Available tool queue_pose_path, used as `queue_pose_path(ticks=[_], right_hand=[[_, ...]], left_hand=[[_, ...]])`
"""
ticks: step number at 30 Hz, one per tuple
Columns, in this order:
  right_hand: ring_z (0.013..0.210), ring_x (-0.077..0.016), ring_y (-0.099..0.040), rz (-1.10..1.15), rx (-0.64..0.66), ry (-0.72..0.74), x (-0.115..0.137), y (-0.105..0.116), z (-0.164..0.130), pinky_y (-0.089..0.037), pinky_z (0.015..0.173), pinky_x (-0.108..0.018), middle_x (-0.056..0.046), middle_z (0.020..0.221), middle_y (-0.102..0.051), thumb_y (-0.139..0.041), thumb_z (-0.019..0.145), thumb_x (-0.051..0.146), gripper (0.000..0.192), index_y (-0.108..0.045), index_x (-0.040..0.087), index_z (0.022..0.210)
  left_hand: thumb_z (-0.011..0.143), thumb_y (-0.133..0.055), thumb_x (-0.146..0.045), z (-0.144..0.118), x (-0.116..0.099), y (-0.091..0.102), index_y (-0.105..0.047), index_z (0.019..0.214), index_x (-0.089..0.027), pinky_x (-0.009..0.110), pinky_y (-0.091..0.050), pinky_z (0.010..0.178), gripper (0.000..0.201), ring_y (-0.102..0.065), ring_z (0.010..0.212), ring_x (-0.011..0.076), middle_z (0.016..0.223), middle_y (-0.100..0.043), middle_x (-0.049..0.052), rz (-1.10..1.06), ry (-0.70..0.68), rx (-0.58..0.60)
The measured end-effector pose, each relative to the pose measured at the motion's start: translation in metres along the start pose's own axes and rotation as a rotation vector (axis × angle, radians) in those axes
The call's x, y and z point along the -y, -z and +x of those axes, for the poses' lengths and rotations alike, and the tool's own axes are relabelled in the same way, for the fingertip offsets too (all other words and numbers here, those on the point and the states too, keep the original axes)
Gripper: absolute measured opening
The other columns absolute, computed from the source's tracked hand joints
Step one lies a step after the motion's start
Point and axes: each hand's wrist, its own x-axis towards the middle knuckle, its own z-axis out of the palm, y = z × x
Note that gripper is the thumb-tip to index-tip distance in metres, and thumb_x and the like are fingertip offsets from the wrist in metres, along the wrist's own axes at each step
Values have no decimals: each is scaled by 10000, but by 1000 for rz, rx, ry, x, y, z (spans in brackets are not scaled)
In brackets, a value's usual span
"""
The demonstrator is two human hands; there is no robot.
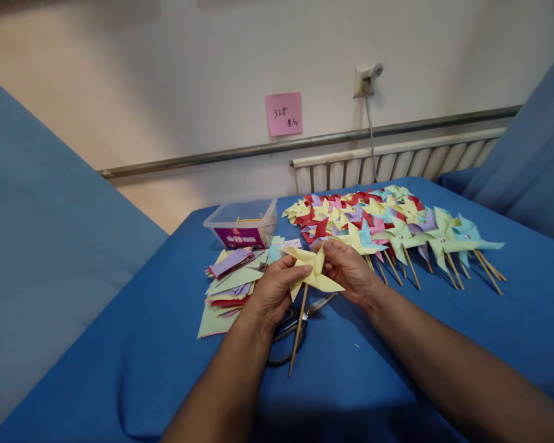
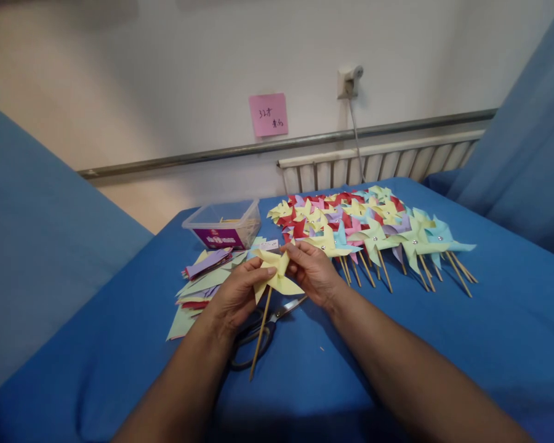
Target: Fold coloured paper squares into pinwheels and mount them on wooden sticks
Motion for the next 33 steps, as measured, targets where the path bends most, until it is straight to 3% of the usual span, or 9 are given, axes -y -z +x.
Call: queue_pose_path(ticks=[5, 12, 16, 20, 23, 29, 33], right_hand=[[473, -40, -377, -16, -15, 16, -1, 0, 2, -367, 489, -170, 72, 528, -496, -865, 670, 396, 293, -692, 167, 726], [500, -70, -419, -89, -49, 76, -3, 4, 6, -377, 503, -217, 39, 610, -561, -784, 733, 522, 359, -705, 177, 792], [701, -142, -588, -359, -87, 284, -5, 5, 2, -479, 662, -290, -35, 893, -668, -683, 792, 615, 456, -679, 200, 982], [975, -220, -622, -902, -30, 604, -14, 3, -6, -491, 886, -384, -60, 1113, -643, -845, 684, 403, 548, -590, 241, 1142], [1005, -242, -613, -1148, 32, 754, -19, 2, -8, -501, 909, -419, -82, 1103, -620, -815, 726, 322, 498, -562, 228, 1145], [918, -232, -619, -1245, -13, 867, -18, 5, -3, -538, 816, -402, -78, 1035, -616, -714, 833, 300, 300, -555, 243, 1081], [940, -241, -616, -1248, 3, 883, -17, 4, -6, -544, 821, -413, -93, 1096, -604, -757, 799, 368, 425, -528, 247, 1136]], left_hand=[[614, -835, -142, -1, 0, 0, -719, 927, -90, 254, -533, 685, 339, -674, 643, 157, 808, -750, 89, 4, 2, -6], [600, -835, -149, 2, 2, 0, -723, 952, -87, 272, -535, 688, 375, -684, 663, 177, 847, -758, 109, -18, -8, -13], [607, -822, -144, 4, -1, 2, -712, 911, -100, 267, -535, 656, 326, -665, 638, 159, 797, -746, 73, -66, -73, -149], [607, -828, -166, 6, -3, 5, -695, 831, -104, 254, -521, 642, 268, -648, 627, 146, 749, -729, 52, -103, -144, -221], [595, -828, -164, 7, -2, 5, -696, 846, -101, 261, -522, 683, 291, -665, 663, 161, 757, -734, 61, -113, -159, -211], [582, -830, -138, 9, 1, 5, -697, 851, -98, 243, -513, 668, 303, -658, 664, 147, 777, -735, 63, -128, -137, -199], [594, -828, -148, 9, 2, 6, -695, 846, -104, 254, -518, 692, 288, -664, 687, 154, 793, -737, 64, -136, -154, -191]])
